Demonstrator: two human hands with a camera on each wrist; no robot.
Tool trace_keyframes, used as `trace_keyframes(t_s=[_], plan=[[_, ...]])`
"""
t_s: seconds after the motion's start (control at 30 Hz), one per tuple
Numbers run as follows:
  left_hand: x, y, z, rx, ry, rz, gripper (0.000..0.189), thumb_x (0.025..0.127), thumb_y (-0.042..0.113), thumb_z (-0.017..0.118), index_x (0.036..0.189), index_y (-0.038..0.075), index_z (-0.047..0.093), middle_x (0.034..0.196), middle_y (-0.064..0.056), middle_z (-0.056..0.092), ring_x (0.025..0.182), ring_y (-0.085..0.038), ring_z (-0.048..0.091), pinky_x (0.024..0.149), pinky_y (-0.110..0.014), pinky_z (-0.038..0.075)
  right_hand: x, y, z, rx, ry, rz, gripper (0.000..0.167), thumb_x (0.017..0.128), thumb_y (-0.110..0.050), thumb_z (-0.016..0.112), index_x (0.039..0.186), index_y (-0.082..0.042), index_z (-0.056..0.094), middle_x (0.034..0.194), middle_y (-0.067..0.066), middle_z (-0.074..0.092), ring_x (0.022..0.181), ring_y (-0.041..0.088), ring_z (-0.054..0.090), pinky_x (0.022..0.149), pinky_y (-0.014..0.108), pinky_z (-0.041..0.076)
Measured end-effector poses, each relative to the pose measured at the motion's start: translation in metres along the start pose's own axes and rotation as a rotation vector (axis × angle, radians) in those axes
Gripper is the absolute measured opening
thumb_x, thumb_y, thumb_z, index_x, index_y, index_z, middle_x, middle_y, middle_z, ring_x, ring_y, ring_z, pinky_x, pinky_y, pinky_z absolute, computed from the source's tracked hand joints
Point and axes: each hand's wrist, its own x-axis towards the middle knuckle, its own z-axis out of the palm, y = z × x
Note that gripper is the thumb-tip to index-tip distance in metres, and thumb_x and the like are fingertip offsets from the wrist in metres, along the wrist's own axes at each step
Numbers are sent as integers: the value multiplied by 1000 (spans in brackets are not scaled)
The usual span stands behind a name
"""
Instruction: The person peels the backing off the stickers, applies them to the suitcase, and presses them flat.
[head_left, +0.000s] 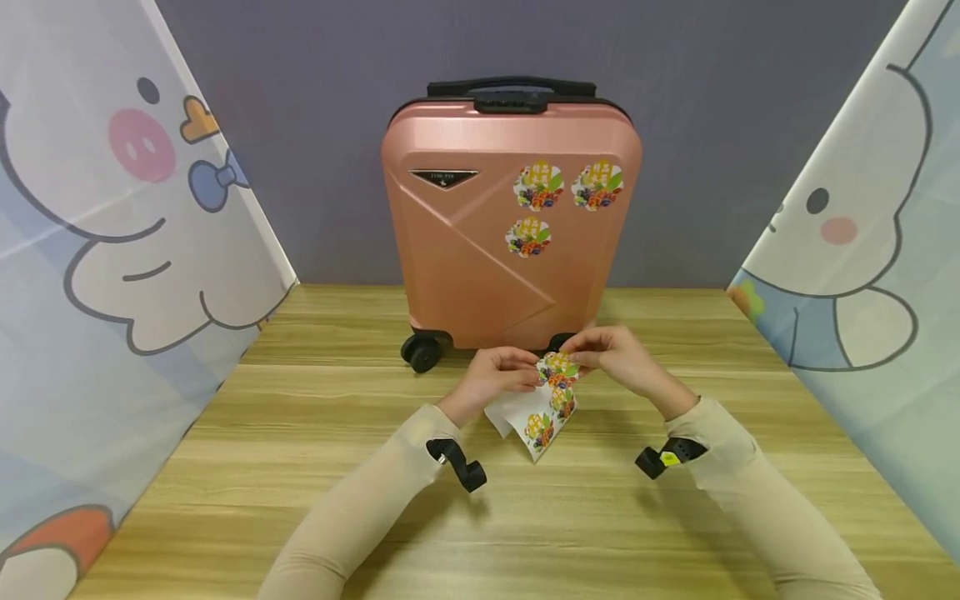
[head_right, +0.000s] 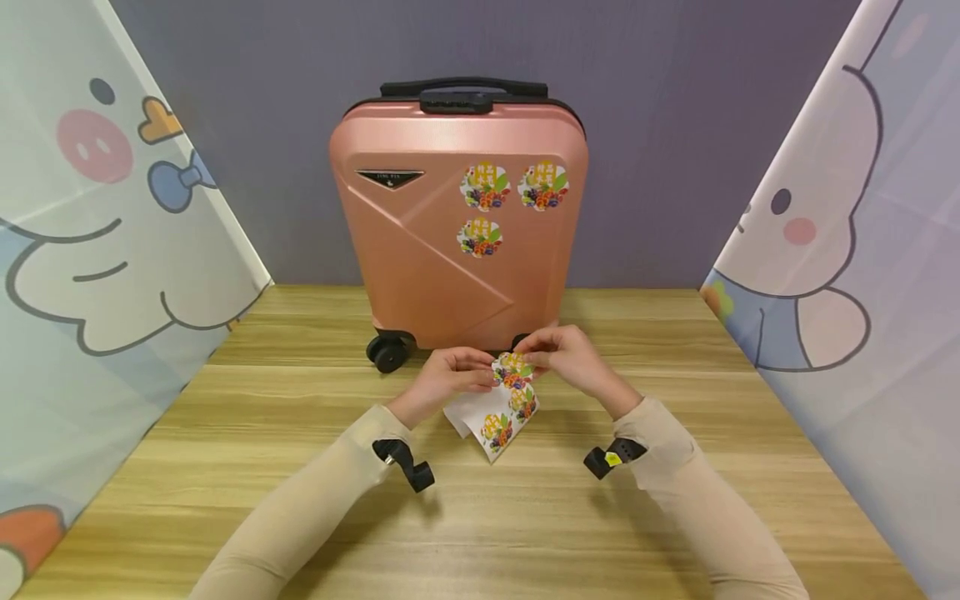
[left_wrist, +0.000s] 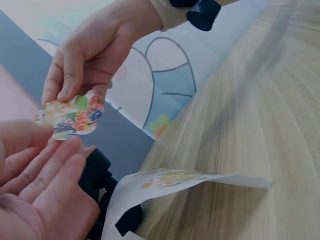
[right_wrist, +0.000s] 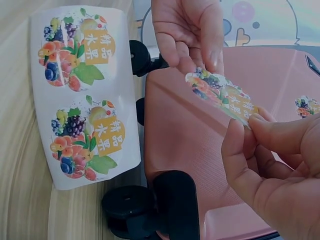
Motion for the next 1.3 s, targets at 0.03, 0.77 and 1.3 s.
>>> trace_keyframes(t_s=[0.03,0.77,1.3], plan=[[0,0,1,-3,6,6,27,92,-8,64,118,-16,61,100,-23,72,88,-21,72,83,-42,59,0,0,0,-1,2,0,18,94,9,59,109,16,66,102,21,65,76,13,66,69,30,59],[16,16,7,-18,118,60,16,92,-9,63,107,-13,65,89,-15,71,78,-20,72,81,-44,60,16,-16,-12,-111,59,-80,27,88,14,59,115,12,66,106,22,66,93,23,61,76,27,55],[36,34,14,-139,163,109,14,93,-8,63,107,-11,64,84,-8,69,77,-21,72,74,-37,61,22,-35,-21,-90,203,-154,28,89,17,54,113,13,67,105,25,62,83,11,62,71,32,60]])
